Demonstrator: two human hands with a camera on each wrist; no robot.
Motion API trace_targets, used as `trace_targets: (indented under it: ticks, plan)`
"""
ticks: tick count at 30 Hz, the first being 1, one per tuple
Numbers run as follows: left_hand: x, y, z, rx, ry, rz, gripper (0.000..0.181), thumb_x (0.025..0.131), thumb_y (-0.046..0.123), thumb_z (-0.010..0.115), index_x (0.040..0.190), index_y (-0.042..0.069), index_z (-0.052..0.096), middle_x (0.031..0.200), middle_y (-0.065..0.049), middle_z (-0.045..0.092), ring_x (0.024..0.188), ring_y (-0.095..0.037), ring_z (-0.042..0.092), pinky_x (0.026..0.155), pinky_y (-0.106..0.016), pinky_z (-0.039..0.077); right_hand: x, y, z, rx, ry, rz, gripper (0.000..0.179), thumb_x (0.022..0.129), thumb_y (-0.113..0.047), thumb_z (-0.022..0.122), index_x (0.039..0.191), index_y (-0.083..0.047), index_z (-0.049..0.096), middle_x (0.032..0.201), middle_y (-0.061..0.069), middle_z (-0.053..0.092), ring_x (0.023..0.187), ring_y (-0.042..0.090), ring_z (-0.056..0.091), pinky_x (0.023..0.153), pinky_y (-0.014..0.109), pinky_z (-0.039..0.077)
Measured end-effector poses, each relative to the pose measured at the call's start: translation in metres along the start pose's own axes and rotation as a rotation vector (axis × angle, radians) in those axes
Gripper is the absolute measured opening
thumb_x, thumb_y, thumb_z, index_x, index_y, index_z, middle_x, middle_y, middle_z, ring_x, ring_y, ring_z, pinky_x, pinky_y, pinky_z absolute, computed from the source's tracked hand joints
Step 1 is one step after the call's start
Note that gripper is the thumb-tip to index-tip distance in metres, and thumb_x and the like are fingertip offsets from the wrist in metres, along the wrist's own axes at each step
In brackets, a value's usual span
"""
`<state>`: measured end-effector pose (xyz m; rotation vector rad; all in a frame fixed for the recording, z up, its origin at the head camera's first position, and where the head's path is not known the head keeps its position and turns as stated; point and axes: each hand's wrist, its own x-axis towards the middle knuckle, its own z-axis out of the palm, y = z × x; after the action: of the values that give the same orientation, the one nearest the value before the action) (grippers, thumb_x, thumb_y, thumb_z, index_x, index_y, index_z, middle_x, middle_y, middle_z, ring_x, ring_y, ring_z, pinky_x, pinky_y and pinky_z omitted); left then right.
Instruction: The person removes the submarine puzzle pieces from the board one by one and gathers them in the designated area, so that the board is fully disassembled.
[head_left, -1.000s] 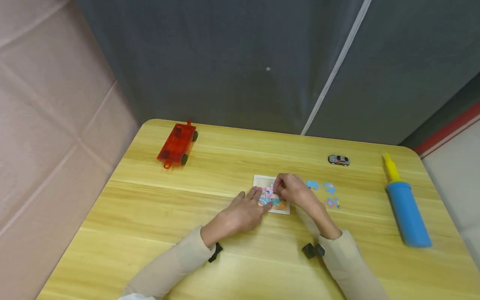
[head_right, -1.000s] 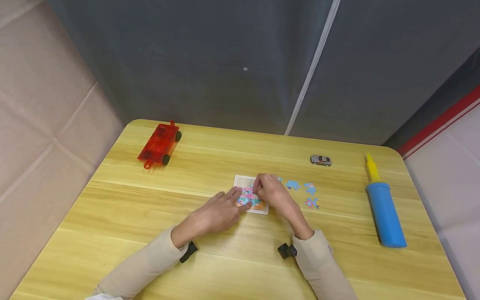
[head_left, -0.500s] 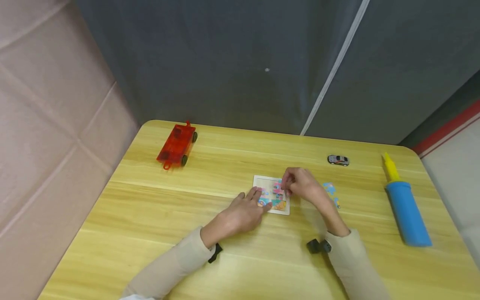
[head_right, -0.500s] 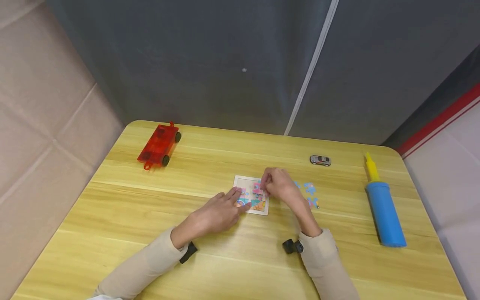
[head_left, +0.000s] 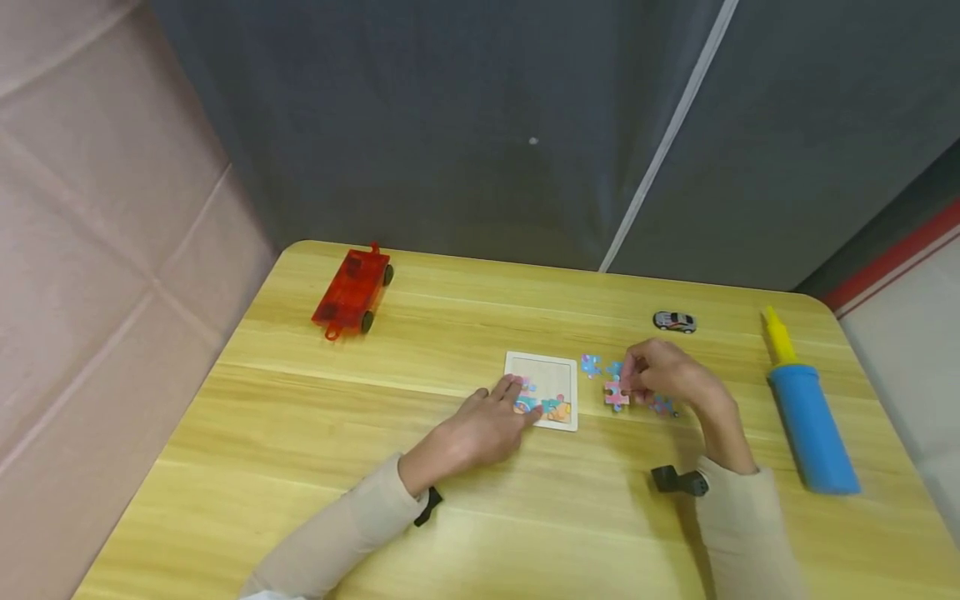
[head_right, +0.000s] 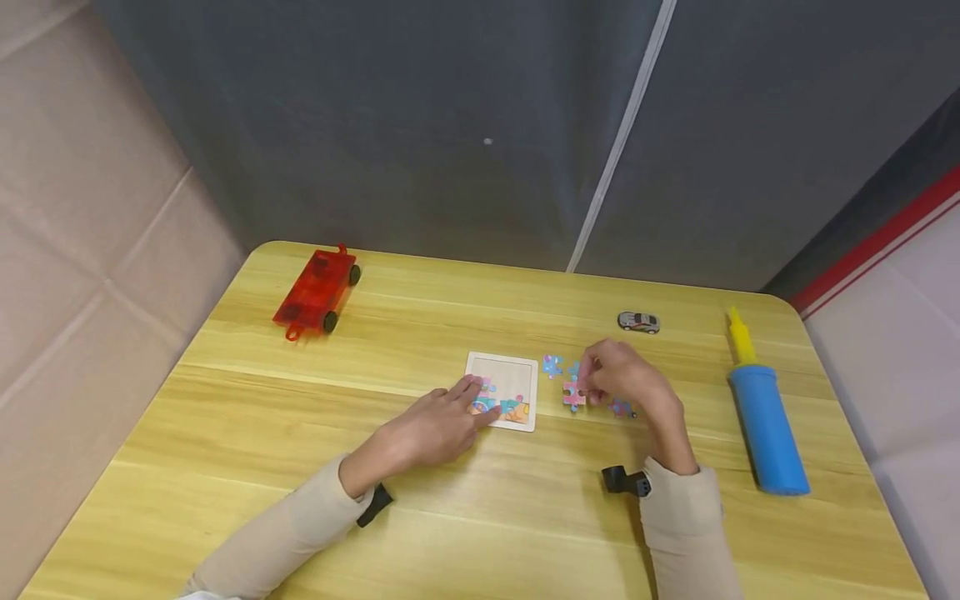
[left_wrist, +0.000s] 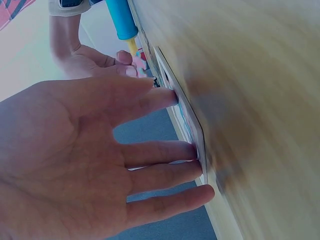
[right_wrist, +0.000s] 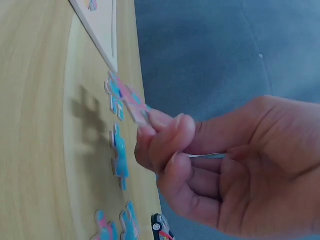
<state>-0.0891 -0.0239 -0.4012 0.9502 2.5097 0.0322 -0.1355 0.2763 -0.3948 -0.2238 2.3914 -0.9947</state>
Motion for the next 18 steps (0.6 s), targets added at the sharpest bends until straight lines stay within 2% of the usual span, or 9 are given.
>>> trace_targets:
  ticks: [3,9,12,18]
  plan:
    - [-0.0008,-0.0003,0.0006,0.0,-0.001,0.001,0.051,0.117,0.02,0.046,0.168,0.026,0.047,0.179,-0.023,0.027,0.168,-0.037,0.025,0.128,-0.056,0.042,0.0007,0.0023,0.0005,-0.023,-0.012,0.039,0.02,0.093,0.015,0.051,0.088,0.004,0.068,0.074,0.008,0.066,0.064,0.019,0.061,0.055,0.03,0.054]
    - [-0.0017,-0.0003,-0.0002,-0.006,0.004,0.003,0.051,0.117,0.019,0.046,0.168,0.026,0.048,0.179,-0.023,0.028,0.168,-0.038,0.025,0.127,-0.057,0.043,0.0025,0.0076,0.0026,-0.088,-0.007,0.122,0.022,0.098,0.011,0.059,0.08,0.001,0.068,0.068,0.008,0.067,0.057,0.016,0.062,0.056,0.032,0.057]
    - [-0.0018,-0.0002,-0.0003,-0.006,0.004,0.003,0.051,0.117,0.018,0.046,0.168,0.026,0.049,0.179,-0.023,0.028,0.168,-0.038,0.025,0.127,-0.058,0.043,0.0036,0.0081,0.0038,-0.099,0.004,0.138,0.023,0.098,0.01,0.061,0.08,0.001,0.069,0.067,0.009,0.068,0.056,0.016,0.062,0.057,0.032,0.057]
    - [-0.0017,-0.0003,-0.0008,-0.005,0.002,0.003,0.051,0.117,0.019,0.046,0.168,0.026,0.049,0.179,-0.022,0.027,0.169,-0.037,0.025,0.126,-0.057,0.043,0.0011,0.0052,0.009,-0.106,0.051,0.13,0.024,0.095,0.012,0.055,0.079,0.001,0.069,0.065,0.01,0.067,0.053,0.017,0.06,0.055,0.032,0.056]
